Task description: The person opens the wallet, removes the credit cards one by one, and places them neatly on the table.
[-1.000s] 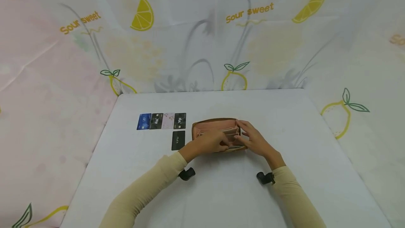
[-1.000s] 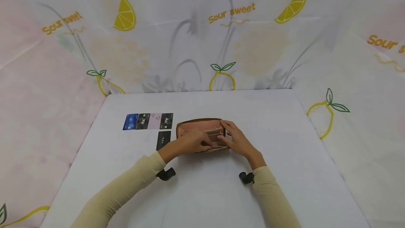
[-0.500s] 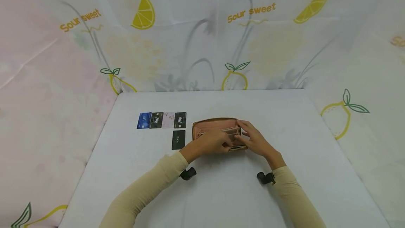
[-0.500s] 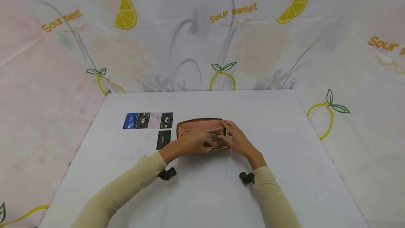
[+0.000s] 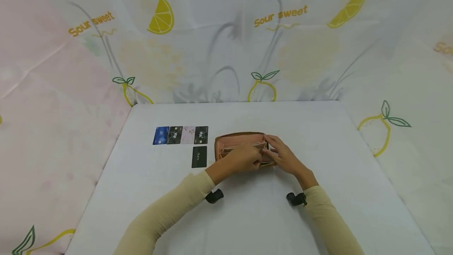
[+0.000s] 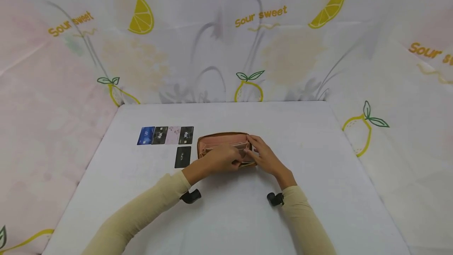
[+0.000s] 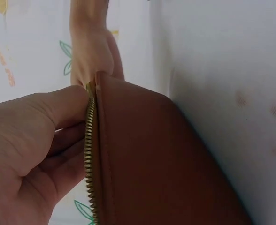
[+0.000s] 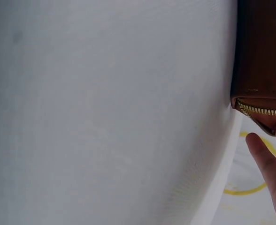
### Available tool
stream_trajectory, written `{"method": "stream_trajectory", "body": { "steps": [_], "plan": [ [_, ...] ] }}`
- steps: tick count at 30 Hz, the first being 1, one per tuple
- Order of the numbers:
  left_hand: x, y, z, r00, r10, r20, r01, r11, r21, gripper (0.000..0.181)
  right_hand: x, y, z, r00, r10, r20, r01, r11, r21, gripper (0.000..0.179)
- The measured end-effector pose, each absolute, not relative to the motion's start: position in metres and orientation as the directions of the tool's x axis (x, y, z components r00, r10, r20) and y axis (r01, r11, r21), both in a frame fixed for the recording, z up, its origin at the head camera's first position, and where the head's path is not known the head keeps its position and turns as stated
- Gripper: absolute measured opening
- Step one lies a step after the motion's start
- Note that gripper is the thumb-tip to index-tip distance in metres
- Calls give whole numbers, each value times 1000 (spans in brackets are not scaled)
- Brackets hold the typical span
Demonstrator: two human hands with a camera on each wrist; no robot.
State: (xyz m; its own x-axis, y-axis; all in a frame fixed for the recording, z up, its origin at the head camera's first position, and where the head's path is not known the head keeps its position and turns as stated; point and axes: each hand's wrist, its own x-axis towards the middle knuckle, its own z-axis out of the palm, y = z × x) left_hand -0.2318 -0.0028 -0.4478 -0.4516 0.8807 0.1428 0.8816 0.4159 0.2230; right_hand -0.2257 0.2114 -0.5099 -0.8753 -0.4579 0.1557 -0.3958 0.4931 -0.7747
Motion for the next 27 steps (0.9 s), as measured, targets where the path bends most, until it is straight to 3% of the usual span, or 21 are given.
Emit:
{"method": "stream_trajectory", "body": {
  "steps": [6, 15, 21, 27],
  "plan": [
    [-225, -11, -436, -450, 856, 255, 890, 405, 211, 19, -226, 211, -509, -878, -451, 159, -396, 501, -769, 57],
    [-225, -19, -434, -482, 838, 257, 856, 387, 343, 27, -227, 210, -510, -877, -458, 145, -386, 492, -781, 58],
    [-229, -28, -434, -536, 804, 257, 814, 413, 408, 26, -226, 209, -510, -877, -457, 146, -384, 487, -784, 58],
    [-236, -47, -434, -640, 716, 280, 738, 471, 482, 9, -226, 210, -508, -870, -466, 160, -401, 481, -780, 57]
  ]
}}
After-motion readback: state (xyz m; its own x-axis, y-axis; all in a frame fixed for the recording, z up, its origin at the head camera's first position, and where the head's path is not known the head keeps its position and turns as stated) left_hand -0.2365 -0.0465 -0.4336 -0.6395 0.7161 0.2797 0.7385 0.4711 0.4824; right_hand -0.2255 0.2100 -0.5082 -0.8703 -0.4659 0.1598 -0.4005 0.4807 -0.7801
